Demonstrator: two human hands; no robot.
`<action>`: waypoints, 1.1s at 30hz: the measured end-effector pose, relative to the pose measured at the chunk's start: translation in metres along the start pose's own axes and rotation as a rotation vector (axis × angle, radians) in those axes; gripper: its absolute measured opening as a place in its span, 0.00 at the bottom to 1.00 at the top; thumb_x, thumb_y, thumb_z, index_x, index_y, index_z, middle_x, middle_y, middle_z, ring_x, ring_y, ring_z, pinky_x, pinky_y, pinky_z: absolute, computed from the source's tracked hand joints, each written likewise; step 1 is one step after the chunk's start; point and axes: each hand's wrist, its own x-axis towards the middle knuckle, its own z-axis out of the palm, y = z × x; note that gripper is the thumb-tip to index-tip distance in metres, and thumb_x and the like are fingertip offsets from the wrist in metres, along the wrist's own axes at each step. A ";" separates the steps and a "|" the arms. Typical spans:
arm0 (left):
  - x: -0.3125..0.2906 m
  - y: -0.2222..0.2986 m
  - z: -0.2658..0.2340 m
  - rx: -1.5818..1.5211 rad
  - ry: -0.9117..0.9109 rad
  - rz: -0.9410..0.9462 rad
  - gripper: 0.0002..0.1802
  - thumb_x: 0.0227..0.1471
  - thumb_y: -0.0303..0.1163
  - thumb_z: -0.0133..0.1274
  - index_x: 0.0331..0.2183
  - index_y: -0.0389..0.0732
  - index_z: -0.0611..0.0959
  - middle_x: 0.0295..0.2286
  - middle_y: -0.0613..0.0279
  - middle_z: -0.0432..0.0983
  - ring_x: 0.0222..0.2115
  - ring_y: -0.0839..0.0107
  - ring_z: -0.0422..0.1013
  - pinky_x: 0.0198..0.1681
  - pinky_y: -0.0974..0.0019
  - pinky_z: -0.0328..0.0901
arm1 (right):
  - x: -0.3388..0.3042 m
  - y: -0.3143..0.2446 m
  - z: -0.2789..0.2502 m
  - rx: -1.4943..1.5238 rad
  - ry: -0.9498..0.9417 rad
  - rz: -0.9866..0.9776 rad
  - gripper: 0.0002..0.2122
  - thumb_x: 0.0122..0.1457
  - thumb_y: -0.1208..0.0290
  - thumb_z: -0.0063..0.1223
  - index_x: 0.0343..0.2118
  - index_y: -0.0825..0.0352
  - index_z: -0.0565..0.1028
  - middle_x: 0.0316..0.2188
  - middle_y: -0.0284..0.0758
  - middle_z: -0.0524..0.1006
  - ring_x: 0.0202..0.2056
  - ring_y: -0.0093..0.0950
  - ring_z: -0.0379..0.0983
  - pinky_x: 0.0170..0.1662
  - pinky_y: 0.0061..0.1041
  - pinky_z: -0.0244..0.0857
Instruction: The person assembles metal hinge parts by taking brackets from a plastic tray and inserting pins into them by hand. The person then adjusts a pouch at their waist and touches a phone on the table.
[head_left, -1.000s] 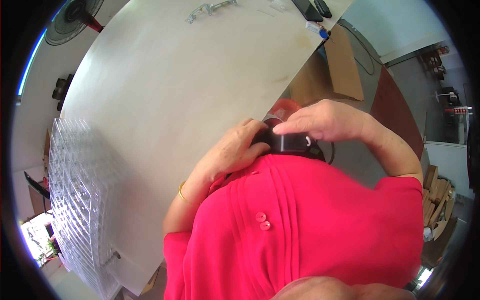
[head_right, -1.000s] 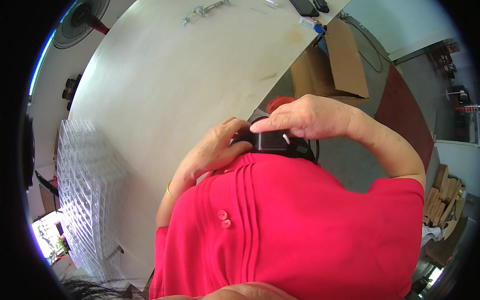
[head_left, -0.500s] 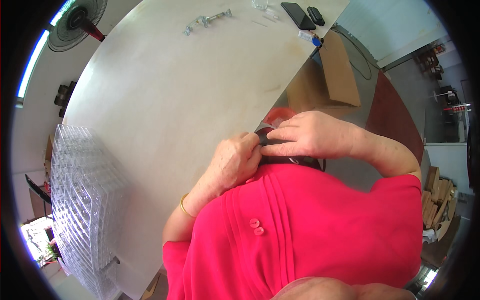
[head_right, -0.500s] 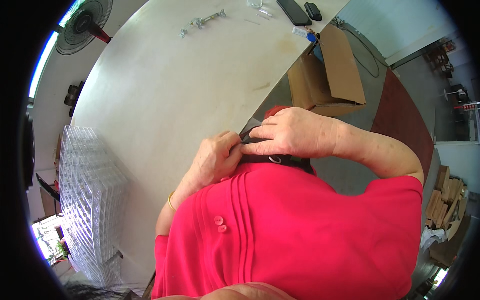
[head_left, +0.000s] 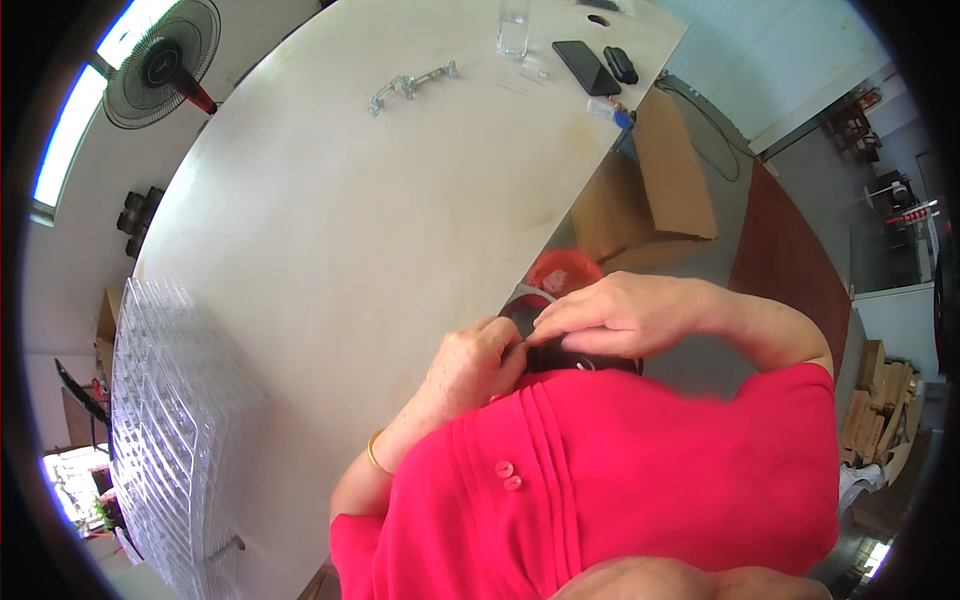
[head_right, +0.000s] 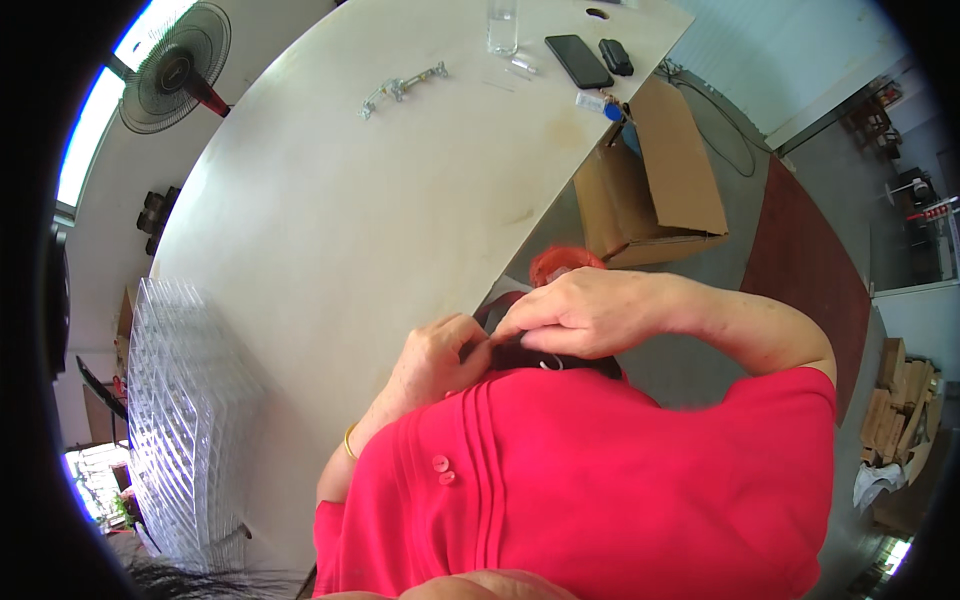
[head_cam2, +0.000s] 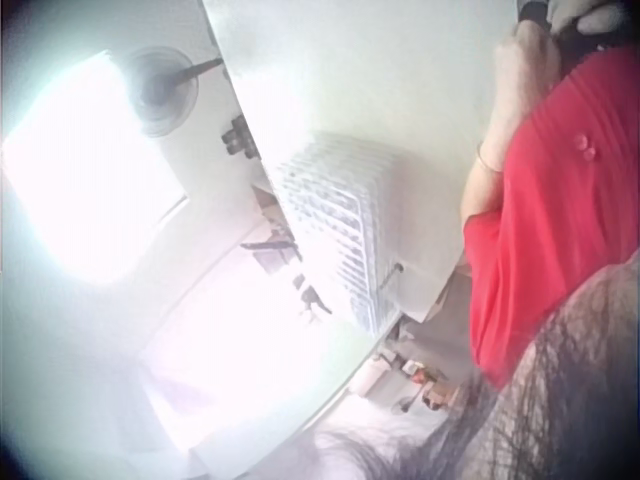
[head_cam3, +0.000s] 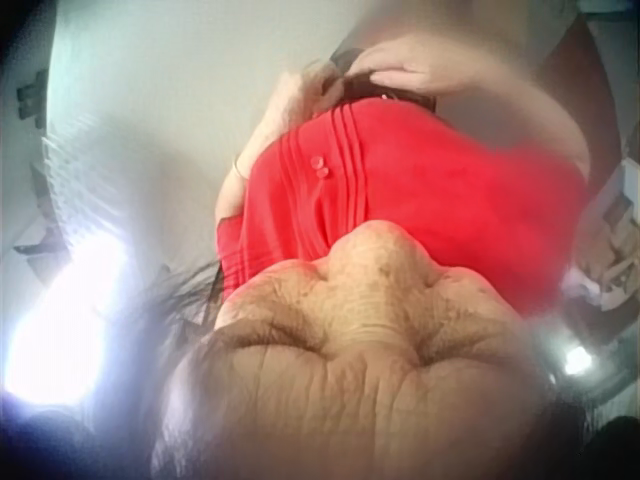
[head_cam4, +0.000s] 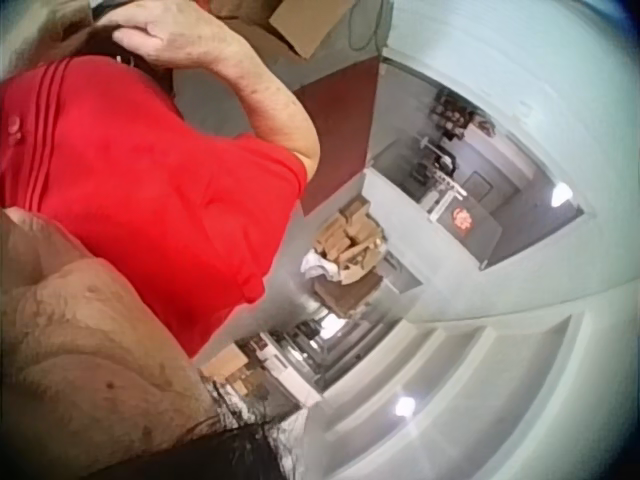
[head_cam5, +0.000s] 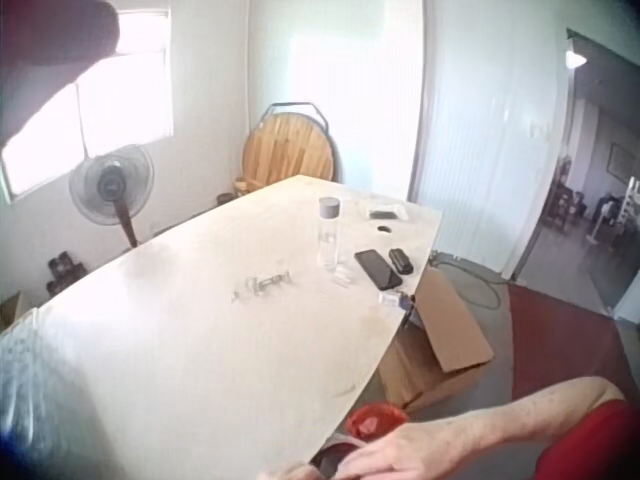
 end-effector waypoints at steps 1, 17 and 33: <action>0.000 0.000 0.001 0.004 0.003 0.009 0.04 0.46 0.22 0.59 0.25 0.36 0.78 0.23 0.54 0.76 0.22 0.56 0.74 0.25 0.59 0.68 | 0.004 -0.003 -0.001 0.093 -0.028 0.103 0.15 0.60 0.69 0.53 0.49 0.67 0.74 0.44 0.39 0.78 0.41 0.40 0.76 0.45 0.36 0.70; 0.010 0.012 0.002 0.035 -0.111 0.024 0.07 0.47 0.23 0.59 0.30 0.36 0.77 0.26 0.50 0.75 0.26 0.49 0.74 0.28 0.55 0.69 | 0.019 -0.004 -0.008 -0.049 -0.199 0.472 0.21 0.56 0.61 0.56 0.46 0.72 0.73 0.45 0.47 0.77 0.46 0.41 0.76 0.46 0.37 0.71; -0.134 0.028 -0.052 -0.358 -0.167 -1.063 0.17 0.53 0.34 0.54 0.41 0.32 0.82 0.36 0.44 0.81 0.37 0.55 0.78 0.42 0.58 0.69 | 0.093 0.027 0.026 -0.285 -0.609 -0.092 0.12 0.60 0.65 0.48 0.36 0.71 0.74 0.36 0.45 0.76 0.39 0.46 0.75 0.40 0.44 0.69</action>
